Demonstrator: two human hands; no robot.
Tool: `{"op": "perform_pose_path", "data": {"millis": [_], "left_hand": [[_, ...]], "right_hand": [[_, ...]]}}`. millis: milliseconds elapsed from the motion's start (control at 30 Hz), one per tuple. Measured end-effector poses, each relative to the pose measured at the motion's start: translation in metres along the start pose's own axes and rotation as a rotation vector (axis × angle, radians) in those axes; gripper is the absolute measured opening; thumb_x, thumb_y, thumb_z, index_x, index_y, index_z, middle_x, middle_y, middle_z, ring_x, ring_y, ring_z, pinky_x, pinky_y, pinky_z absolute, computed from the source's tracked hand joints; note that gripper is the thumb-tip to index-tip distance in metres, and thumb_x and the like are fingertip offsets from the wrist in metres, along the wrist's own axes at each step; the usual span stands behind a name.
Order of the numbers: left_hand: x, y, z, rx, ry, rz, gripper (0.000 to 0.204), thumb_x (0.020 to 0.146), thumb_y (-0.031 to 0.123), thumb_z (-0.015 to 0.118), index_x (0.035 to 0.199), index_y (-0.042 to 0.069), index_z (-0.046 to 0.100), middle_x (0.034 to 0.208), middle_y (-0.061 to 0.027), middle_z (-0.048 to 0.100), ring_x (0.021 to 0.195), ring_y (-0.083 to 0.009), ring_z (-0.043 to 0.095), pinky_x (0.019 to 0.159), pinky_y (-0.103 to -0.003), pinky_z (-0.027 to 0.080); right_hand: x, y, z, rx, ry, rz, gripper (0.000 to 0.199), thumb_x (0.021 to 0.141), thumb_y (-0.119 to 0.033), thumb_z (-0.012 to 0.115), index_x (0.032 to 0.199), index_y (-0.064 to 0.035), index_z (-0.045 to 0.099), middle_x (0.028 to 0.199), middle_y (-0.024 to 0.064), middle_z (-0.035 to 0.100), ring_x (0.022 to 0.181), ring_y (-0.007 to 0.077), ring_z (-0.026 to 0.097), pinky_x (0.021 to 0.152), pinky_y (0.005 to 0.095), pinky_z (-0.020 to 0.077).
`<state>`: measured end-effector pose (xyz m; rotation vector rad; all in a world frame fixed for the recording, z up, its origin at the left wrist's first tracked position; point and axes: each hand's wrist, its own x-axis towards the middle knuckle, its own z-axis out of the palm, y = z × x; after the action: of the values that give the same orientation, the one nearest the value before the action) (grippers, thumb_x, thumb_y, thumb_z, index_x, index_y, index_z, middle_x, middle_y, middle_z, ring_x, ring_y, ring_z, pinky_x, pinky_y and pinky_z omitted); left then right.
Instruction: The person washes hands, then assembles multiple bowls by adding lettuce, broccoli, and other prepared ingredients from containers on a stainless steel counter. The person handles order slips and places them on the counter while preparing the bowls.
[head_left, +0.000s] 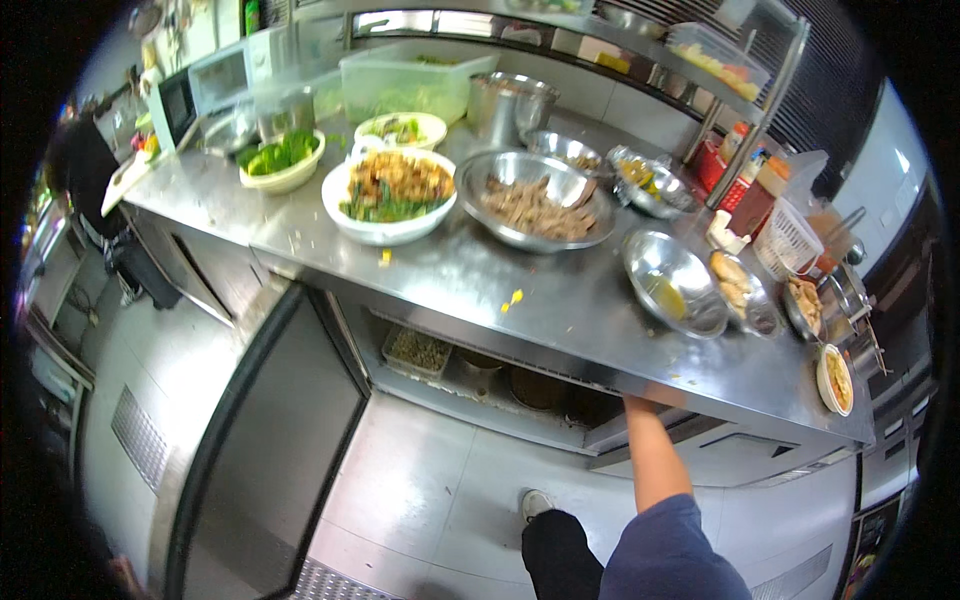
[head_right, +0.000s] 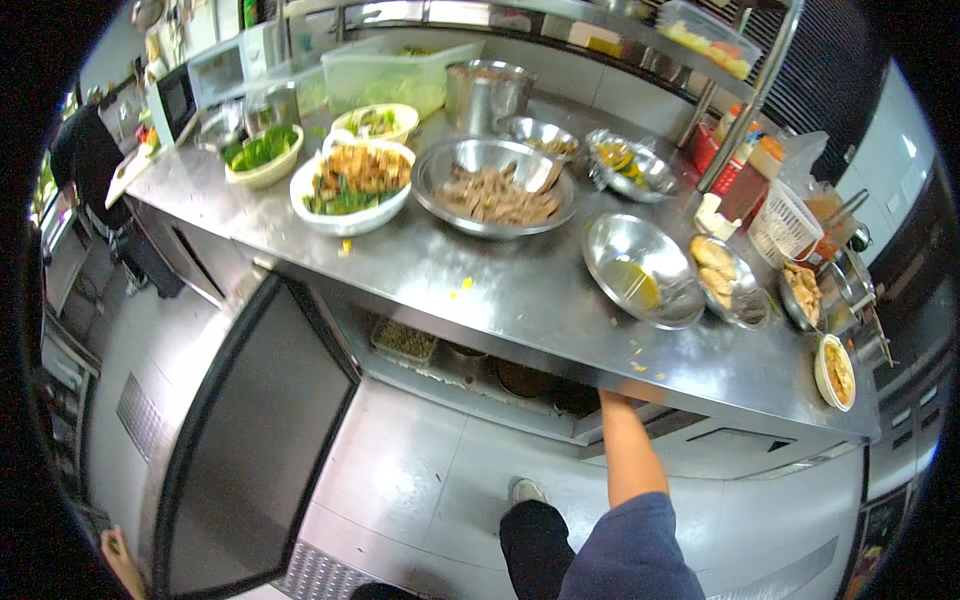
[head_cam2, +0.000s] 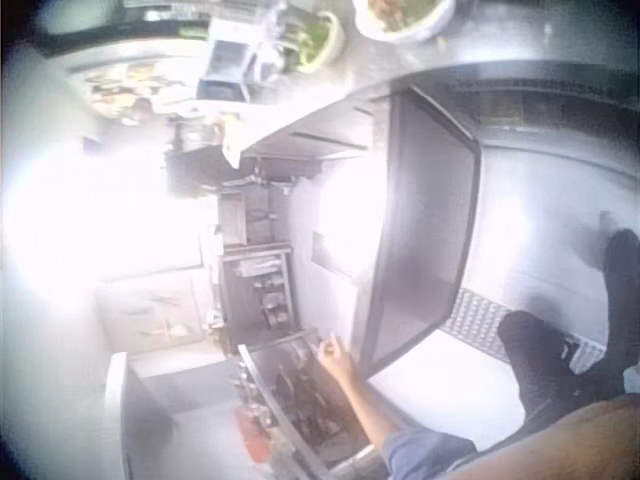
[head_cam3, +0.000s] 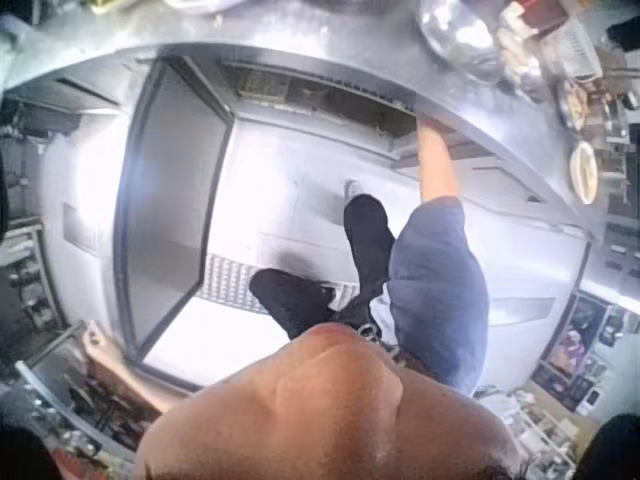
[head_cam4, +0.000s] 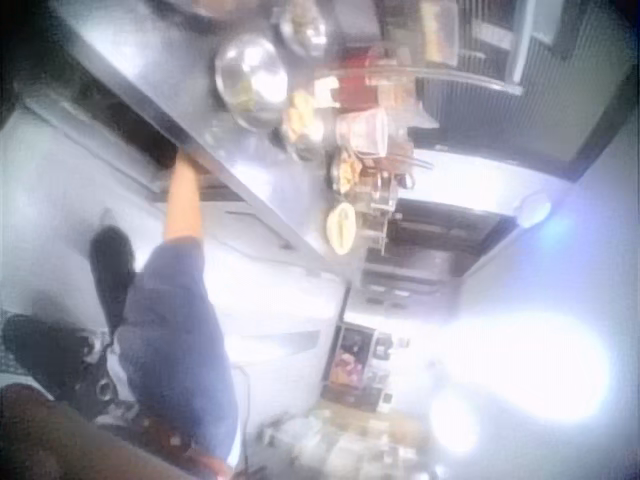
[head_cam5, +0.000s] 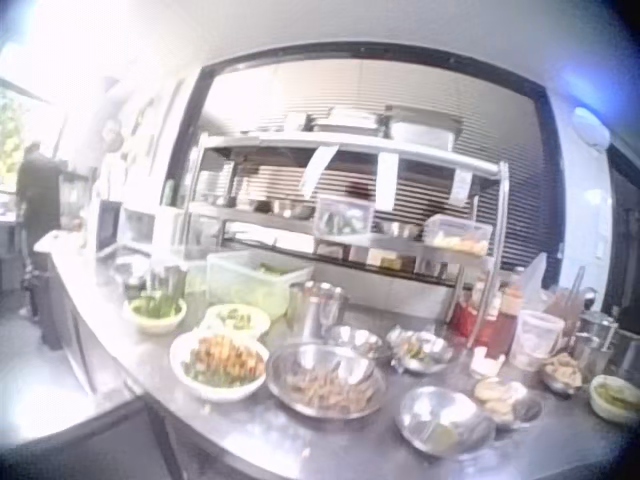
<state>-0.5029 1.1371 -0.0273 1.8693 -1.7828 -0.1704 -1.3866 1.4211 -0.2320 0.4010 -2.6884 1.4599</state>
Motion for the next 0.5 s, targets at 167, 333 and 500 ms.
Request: {"op": "perform_pose_path", "data": {"millis": [167, 333, 500], "left_hand": [[-0.012, 0.032, -0.011, 0.045, -0.069, -0.042, 0.044, 0.091, 0.036, 0.062, 0.090, -0.008, 0.061, 0.072, -0.0157, 0.059, 0.066, -0.0244, 0.053, 0.063, -0.036, 0.044], [0.003, -0.005, 0.004, -0.060, -0.133, 0.078, 0.035, 0.094, 0.025, 0.060, 0.080, -0.006, 0.056, 0.071, -0.0056, 0.052, 0.067, -0.0126, 0.043, 0.061, -0.030, 0.038], [-0.005, -0.041, 0.018, -0.090, -0.111, 0.042, 0.040, 0.091, 0.029, 0.065, 0.070, -0.004, 0.054, 0.060, -0.0006, 0.044, 0.060, -0.0114, 0.037, 0.054, -0.030, 0.033]], "right_hand": [[-0.105, -0.055, -0.003, 0.452, 0.222, -0.130, 0.027, 0.080, -0.014, 0.070, 0.103, -0.0029, 0.061, 0.128, 0.0145, 0.050, 0.108, 0.0310, 0.058, 0.095, 0.0429, 0.0443], [-0.219, -0.106, -0.046, 0.425, 0.199, -0.257, 0.012, 0.081, 0.008, 0.066, 0.076, 0.0073, 0.055, 0.139, 0.0224, 0.028, 0.077, 0.0301, 0.070, 0.065, 0.0302, 0.0617], [-0.304, -0.128, -0.111, 0.201, 0.126, -0.245, 0.020, 0.071, 0.001, 0.077, 0.075, 0.0006, 0.058, 0.137, 0.0219, 0.038, 0.083, 0.0288, 0.069, 0.065, 0.0319, 0.0603]]}}
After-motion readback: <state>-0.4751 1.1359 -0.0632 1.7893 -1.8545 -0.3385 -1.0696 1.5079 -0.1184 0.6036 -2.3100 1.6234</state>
